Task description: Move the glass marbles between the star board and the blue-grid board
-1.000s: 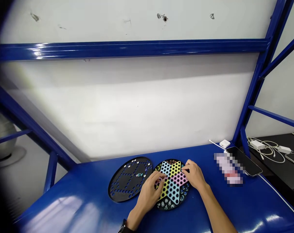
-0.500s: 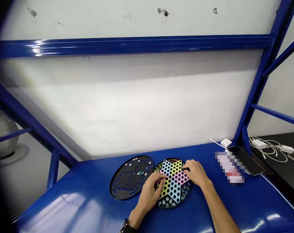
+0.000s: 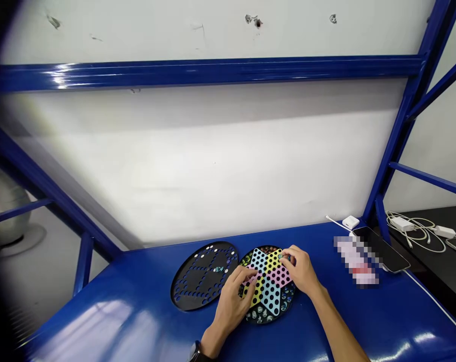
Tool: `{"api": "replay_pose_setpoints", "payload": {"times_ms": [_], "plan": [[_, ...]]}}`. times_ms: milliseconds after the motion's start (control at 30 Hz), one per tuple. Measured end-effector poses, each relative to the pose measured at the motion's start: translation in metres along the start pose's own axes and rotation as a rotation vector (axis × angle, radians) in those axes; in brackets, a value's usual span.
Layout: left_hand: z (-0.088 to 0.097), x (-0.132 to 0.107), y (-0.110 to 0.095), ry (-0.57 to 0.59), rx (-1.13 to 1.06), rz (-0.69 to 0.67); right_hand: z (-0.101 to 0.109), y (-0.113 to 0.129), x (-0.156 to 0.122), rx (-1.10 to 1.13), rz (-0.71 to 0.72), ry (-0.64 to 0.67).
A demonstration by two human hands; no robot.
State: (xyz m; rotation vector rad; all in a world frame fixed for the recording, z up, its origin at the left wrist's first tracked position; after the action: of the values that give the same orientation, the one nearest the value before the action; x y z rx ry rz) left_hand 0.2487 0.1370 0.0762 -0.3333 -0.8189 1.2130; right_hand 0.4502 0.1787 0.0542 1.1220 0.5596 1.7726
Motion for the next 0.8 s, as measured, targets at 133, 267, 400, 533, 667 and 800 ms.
{"api": "replay_pose_setpoints", "payload": {"times_ms": [133,267,400,533,667,800], "plan": [[-0.004,-0.006,-0.016,-0.027,0.048,-0.146,-0.029,0.025,-0.003,0.241,-0.001,0.062],[-0.007,-0.012,-0.021,-0.051,0.055,-0.235,-0.056,0.038,-0.01,0.401,-0.004,0.151],[-0.002,-0.008,-0.013,-0.052,0.057,-0.203,-0.068,0.027,-0.018,0.535,-0.125,0.165],[0.03,0.008,0.027,-0.128,0.099,0.041,-0.055,0.018,-0.018,0.497,-0.165,0.049],[0.06,0.014,0.089,-0.113,0.214,0.37,-0.043,0.02,-0.015,0.448,-0.143,-0.017],[0.066,0.005,0.13,-0.019,0.305,0.608,-0.037,0.023,-0.014,0.43,-0.126,-0.034]]}}
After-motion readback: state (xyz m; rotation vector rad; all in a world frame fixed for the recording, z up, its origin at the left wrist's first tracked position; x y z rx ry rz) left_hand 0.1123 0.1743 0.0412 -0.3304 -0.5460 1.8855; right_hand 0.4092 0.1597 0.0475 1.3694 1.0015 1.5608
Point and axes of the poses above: each hand's wrist, its own x-axis towards the middle knuckle, its own z-axis out of the back of the hand, y = z × x, the point moved 10 cm from there along x, towards the middle knuckle, and after that the axes turned 13 degrees about z, right-handed, at the moved point
